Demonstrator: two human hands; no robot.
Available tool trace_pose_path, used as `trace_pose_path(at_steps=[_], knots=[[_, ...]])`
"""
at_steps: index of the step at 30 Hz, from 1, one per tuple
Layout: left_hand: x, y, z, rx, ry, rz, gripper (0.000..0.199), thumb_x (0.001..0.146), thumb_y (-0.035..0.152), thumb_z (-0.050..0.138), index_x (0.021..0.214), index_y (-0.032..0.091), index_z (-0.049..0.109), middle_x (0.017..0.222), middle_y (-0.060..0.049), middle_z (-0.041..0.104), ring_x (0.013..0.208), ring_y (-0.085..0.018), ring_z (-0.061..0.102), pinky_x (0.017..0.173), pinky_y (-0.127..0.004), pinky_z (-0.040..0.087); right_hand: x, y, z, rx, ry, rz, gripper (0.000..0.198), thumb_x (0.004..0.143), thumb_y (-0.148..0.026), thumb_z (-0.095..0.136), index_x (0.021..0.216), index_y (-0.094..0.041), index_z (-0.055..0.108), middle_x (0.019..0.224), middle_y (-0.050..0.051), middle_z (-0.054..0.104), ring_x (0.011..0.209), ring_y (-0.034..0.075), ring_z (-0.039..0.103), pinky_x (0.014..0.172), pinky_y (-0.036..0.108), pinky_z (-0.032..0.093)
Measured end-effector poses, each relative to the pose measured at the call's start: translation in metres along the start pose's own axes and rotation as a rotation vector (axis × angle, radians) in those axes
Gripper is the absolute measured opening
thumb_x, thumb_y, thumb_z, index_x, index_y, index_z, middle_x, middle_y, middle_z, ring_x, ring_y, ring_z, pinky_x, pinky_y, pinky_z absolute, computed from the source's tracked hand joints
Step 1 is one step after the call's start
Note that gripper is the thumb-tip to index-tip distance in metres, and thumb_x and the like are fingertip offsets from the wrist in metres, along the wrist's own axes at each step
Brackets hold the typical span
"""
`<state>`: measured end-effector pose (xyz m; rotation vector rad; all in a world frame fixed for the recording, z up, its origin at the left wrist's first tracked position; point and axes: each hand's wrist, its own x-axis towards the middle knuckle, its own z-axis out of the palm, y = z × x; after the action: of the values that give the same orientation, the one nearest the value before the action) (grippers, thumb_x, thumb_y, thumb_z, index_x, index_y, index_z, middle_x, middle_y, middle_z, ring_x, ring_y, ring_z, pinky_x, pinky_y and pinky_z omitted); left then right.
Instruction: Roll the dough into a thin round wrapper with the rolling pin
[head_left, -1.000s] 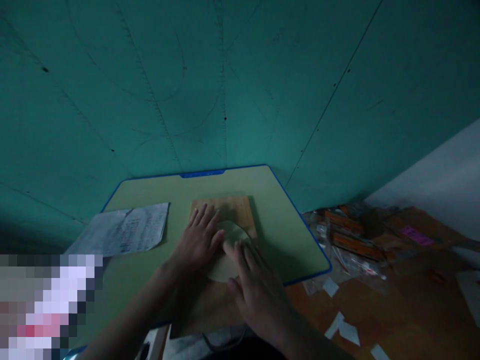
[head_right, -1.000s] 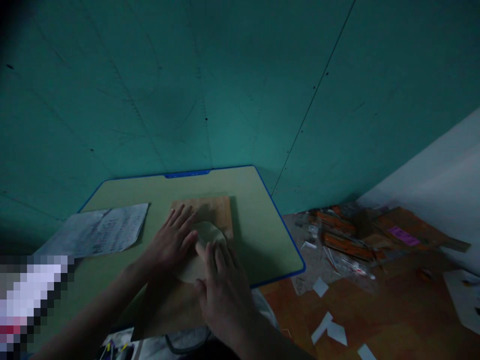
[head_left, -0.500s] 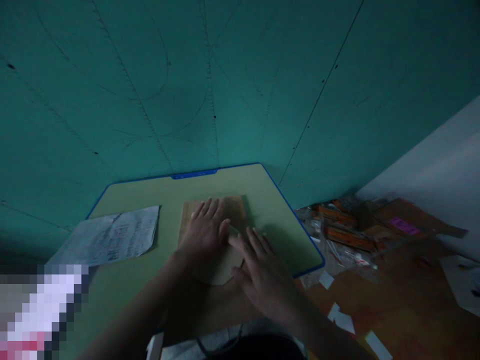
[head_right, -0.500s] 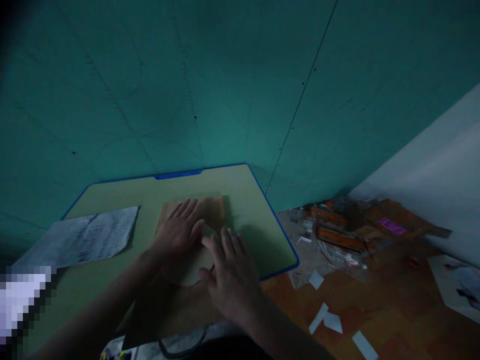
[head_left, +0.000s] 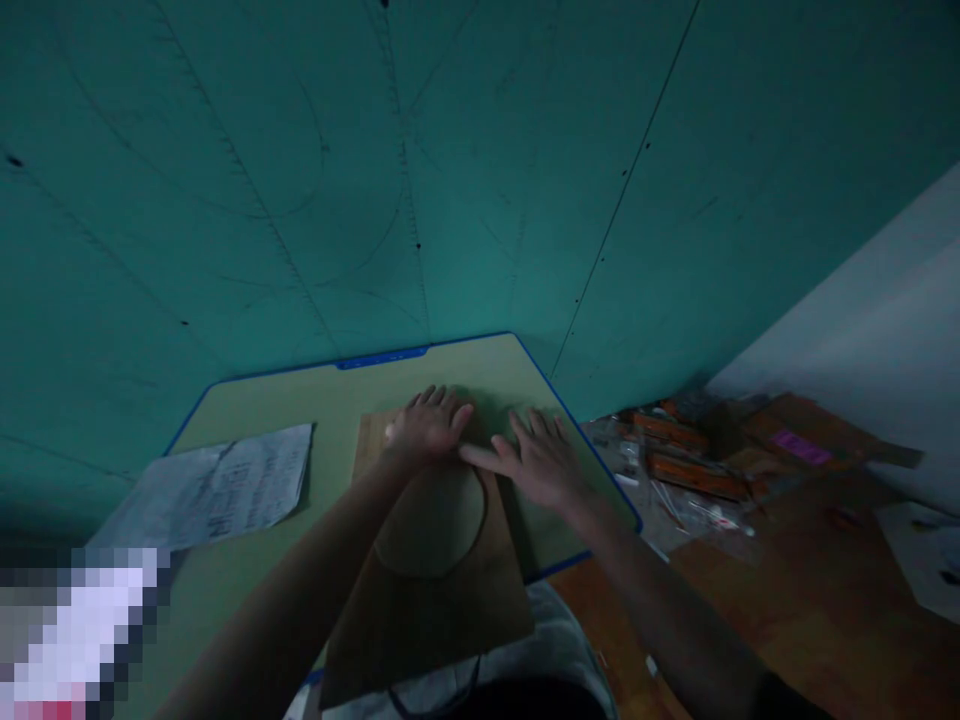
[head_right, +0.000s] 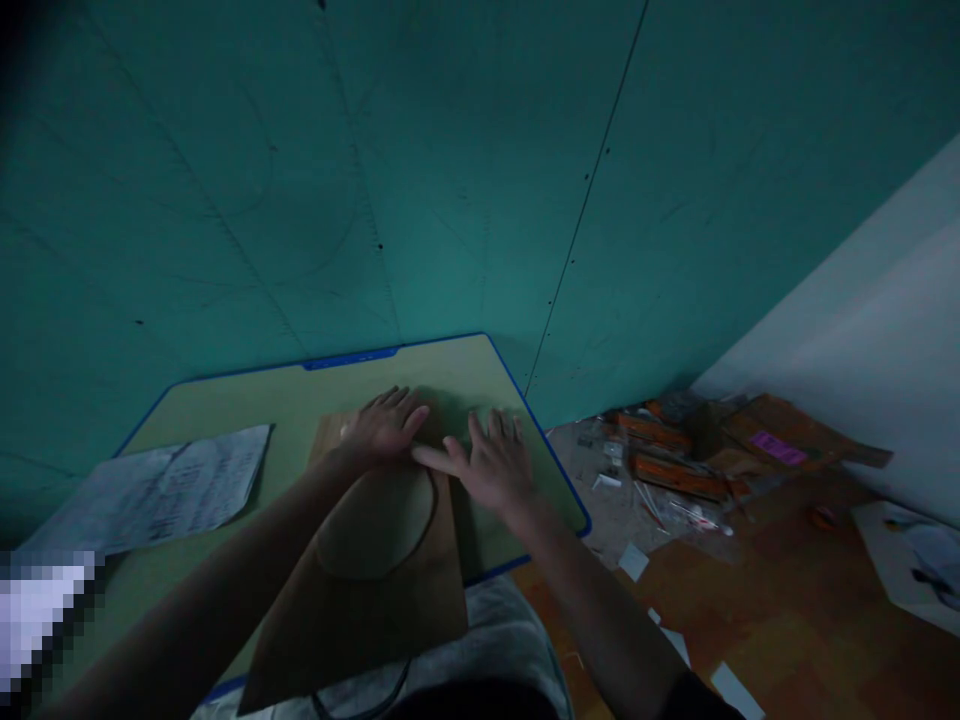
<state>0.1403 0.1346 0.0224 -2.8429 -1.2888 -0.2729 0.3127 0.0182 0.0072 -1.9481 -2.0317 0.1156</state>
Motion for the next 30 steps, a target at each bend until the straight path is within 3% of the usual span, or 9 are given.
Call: trace_pose_path(at_steps=[3, 7, 10, 13, 16, 19, 22, 25, 30], knots=[[-0.031, -0.006, -0.002, 0.014, 0.053, 0.035, 0.057, 0.104, 0.047, 0.027, 0.133, 0.008, 0.058, 0.14, -0.022, 0.06, 0.137, -0.034, 0.05, 0.111, -0.053, 0.041, -0.016, -0.008, 0.0, 0.019, -0.038, 0.033, 0.053, 0.103, -0.049, 0.04, 0.142, -0.016, 0.055, 0.147, 0.02, 0.053, 0.143, 0.036, 0.042, 0.115, 0.061, 0.034], [-0.102, -0.022, -0.001, 0.035, 0.143, 0.15, 0.059, 0.103, 0.052, 0.029, 0.139, 0.012, 0.053, 0.144, -0.018, 0.058, 0.139, -0.031, 0.049, 0.114, -0.052, 0.04, -0.063, -0.037, -0.006, 0.079, -0.019, -0.12, 0.058, 0.103, -0.047, 0.042, 0.147, -0.009, 0.048, 0.151, 0.02, 0.049, 0.143, 0.033, 0.042, 0.117, 0.053, 0.036], [-0.134, -0.031, -0.003, 0.034, 0.145, 0.19, 0.057, 0.104, 0.049, 0.029, 0.147, 0.015, 0.045, 0.151, -0.015, 0.051, 0.144, -0.029, 0.043, 0.116, -0.052, 0.039, -0.076, -0.048, -0.008, 0.104, 0.002, -0.174, 0.06, 0.101, -0.048, 0.045, 0.148, -0.01, 0.046, 0.15, 0.019, 0.051, 0.141, 0.033, 0.044, 0.116, 0.053, 0.039], [-0.124, -0.034, -0.003, 0.045, 0.152, 0.152, 0.06, 0.103, 0.052, 0.03, 0.147, 0.014, 0.045, 0.151, -0.017, 0.051, 0.144, -0.031, 0.043, 0.116, -0.053, 0.038, -0.052, -0.041, -0.004, 0.055, 0.014, -0.134, 0.058, 0.102, -0.048, 0.043, 0.147, -0.011, 0.049, 0.149, 0.02, 0.051, 0.142, 0.035, 0.043, 0.117, 0.056, 0.034], [-0.087, -0.033, 0.0, 0.077, 0.166, 0.052, 0.06, 0.103, 0.051, 0.028, 0.139, 0.012, 0.054, 0.143, -0.019, 0.058, 0.139, -0.034, 0.048, 0.114, -0.055, 0.038, -0.001, -0.025, 0.0, -0.04, -0.004, -0.078, 0.062, 0.102, -0.052, 0.041, 0.144, -0.008, 0.053, 0.148, 0.024, 0.051, 0.142, 0.038, 0.041, 0.12, 0.058, 0.026], [-0.053, -0.033, 0.001, 0.1, 0.117, -0.042, 0.055, 0.104, 0.046, 0.025, 0.126, 0.013, 0.063, 0.129, -0.018, 0.067, 0.134, -0.035, 0.053, 0.108, -0.054, 0.043, 0.048, -0.014, -0.004, -0.074, -0.052, -0.004, 0.056, 0.103, -0.049, 0.041, 0.139, -0.01, 0.057, 0.144, 0.024, 0.055, 0.139, 0.035, 0.045, 0.116, 0.053, 0.031], [-0.044, -0.034, 0.001, 0.098, 0.098, -0.109, 0.051, 0.104, 0.047, 0.029, 0.122, 0.014, 0.064, 0.134, -0.019, 0.064, 0.134, -0.034, 0.053, 0.106, -0.052, 0.046, 0.069, -0.013, -0.008, -0.097, -0.058, 0.01, 0.048, 0.106, -0.042, 0.036, 0.135, -0.012, 0.061, 0.14, 0.021, 0.058, 0.134, 0.032, 0.05, 0.112, 0.049, 0.038], [-0.065, -0.03, 0.0, 0.092, 0.142, -0.09, 0.054, 0.103, 0.052, 0.033, 0.125, 0.013, 0.063, 0.141, -0.02, 0.059, 0.138, -0.034, 0.05, 0.11, -0.053, 0.043, 0.05, -0.017, -0.004, -0.084, -0.044, -0.04, 0.049, 0.106, -0.042, 0.035, 0.135, -0.013, 0.061, 0.142, 0.02, 0.058, 0.13, 0.031, 0.054, 0.109, 0.047, 0.042], [-0.137, -0.013, -0.005, 0.069, 0.189, 0.079, 0.059, 0.102, 0.053, 0.035, 0.141, 0.012, 0.05, 0.146, -0.02, 0.055, 0.14, -0.032, 0.048, 0.113, -0.051, 0.043, -0.031, -0.022, 0.0, 0.035, 0.049, -0.184, 0.05, 0.103, -0.042, 0.041, 0.142, -0.014, 0.055, 0.146, 0.017, 0.055, 0.138, 0.031, 0.047, 0.113, 0.051, 0.041]])
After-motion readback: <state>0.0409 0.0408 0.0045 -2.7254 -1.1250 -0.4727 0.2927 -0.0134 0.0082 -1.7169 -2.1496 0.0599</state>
